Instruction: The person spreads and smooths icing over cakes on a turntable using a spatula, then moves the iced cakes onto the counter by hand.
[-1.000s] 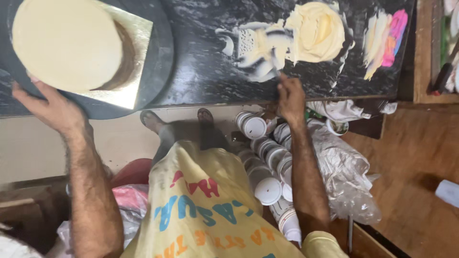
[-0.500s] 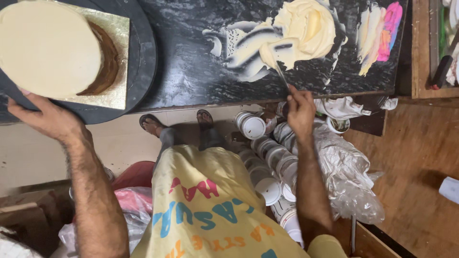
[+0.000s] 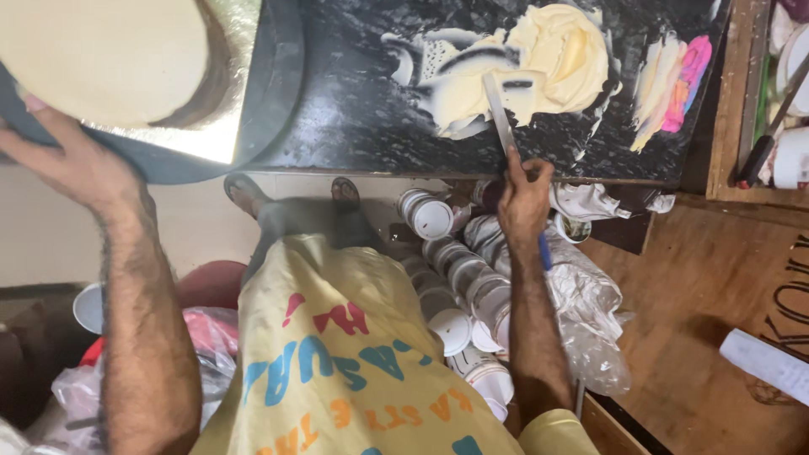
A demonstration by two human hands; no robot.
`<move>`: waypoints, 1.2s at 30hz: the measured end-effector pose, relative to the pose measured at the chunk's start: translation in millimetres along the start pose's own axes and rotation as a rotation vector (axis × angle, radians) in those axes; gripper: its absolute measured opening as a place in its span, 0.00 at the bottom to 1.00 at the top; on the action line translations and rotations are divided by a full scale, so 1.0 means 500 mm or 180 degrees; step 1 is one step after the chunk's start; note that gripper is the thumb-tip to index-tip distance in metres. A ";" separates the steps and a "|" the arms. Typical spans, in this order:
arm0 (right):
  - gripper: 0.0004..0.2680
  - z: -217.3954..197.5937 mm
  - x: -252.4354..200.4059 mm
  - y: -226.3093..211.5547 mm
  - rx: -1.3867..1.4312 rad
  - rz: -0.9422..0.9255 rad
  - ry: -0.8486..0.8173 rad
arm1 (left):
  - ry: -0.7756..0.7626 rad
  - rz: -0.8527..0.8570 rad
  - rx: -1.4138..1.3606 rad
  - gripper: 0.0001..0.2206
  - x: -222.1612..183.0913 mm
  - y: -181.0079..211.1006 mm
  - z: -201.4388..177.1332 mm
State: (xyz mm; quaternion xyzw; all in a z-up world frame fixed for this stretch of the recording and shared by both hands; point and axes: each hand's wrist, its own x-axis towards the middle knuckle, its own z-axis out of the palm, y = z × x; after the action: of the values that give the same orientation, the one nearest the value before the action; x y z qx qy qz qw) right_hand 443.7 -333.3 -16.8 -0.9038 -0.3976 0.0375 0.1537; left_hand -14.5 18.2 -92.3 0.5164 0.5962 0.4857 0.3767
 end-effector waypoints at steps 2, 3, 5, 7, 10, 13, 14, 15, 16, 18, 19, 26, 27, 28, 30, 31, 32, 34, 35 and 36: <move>0.17 0.012 -0.018 0.017 0.0093 -0.0182 -0.0397 | 0.0121 -0.0042 0.0405 0.30 0.011 -0.002 0.004; 0.17 0.027 -0.028 0.010 0.0070 -0.0219 -0.0412 | 0.0154 -0.0073 0.0394 0.30 0.016 0.000 0.004; 0.14 0.054 -0.067 -0.036 0.0513 -0.0146 -0.0594 | -0.0023 0.0054 0.0218 0.30 0.027 0.002 0.002; 0.15 0.070 -0.088 -0.115 0.2453 0.0846 -0.1090 | -0.0038 0.0099 0.0075 0.28 0.046 0.002 0.004; 0.14 -0.001 -0.074 -0.243 0.3842 0.1799 -0.1559 | 0.0108 -0.0033 -0.0310 0.25 0.060 0.011 0.008; 0.15 -0.182 -0.006 -0.379 0.2610 0.1770 -0.1536 | -0.0254 -0.1139 -0.1649 0.30 0.012 0.052 0.016; 0.15 -0.242 0.013 -0.439 0.2383 0.1778 -0.1436 | -0.0467 -0.1315 -0.0719 0.32 -0.019 0.071 0.011; 0.16 -0.295 0.030 -0.508 0.2215 0.1682 -0.1457 | -0.0670 -0.1836 -0.1348 0.39 -0.045 0.094 0.017; 0.17 -0.333 0.044 -0.582 0.1831 0.1624 -0.1199 | -0.0928 -0.1447 -0.1125 0.43 -0.057 0.114 0.021; 0.19 -0.397 0.102 -0.734 0.1095 0.0668 -0.1788 | -0.1222 -0.1560 -0.1830 0.37 -0.074 0.149 0.013; 0.19 -0.411 0.128 -0.808 0.0642 0.0377 -0.1910 | -0.1272 -0.1461 -0.2010 0.32 -0.076 0.162 0.010; 0.18 -0.327 0.187 -1.184 -0.3664 -0.2746 -0.1716 | -0.1395 -0.1059 -0.1568 0.40 -0.069 0.135 0.005; 0.18 -0.302 0.188 -1.212 -0.3722 -0.2748 -0.1784 | -0.1505 -0.0914 -0.1654 0.41 -0.070 0.132 0.003; 0.18 -0.279 0.192 -1.235 -0.3985 -0.3285 -0.1897 | -0.1612 -0.0769 -0.1743 0.41 -0.069 0.132 0.002; 0.18 -0.239 0.193 -1.272 -0.4281 -0.3805 -0.2044 | -0.2033 -0.1155 -0.1832 0.42 -0.063 0.135 -0.002; 0.20 -0.217 0.192 -1.283 -0.4915 -0.3344 -0.2087 | -0.2442 -0.1462 -0.1857 0.42 -0.057 0.135 -0.005; 0.22 -0.200 0.191 -1.296 -0.5526 -0.2846 -0.2101 | -0.2447 -0.1491 -0.1888 0.42 -0.052 0.140 -0.008; 0.22 -0.182 0.192 -1.324 -0.5630 -0.3274 -0.2053 | -0.1852 -0.1009 -0.1853 0.38 -0.041 0.145 -0.018; 0.21 -0.175 0.191 -1.333 -0.5694 -0.3723 -0.1979 | -0.1852 -0.1025 -0.1864 0.38 -0.032 0.144 -0.023; 0.21 -0.178 0.175 -1.337 -0.5706 -0.3726 -0.1996 | -0.1889 -0.0991 -0.1802 0.33 -0.023 0.142 -0.029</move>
State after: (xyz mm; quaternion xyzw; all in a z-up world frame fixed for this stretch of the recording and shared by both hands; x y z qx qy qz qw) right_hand 47.4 134.3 278.2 -0.3115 -0.6666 -0.1148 -0.6674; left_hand -8.4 3.8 -20.6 0.4139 0.3762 0.3980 0.7271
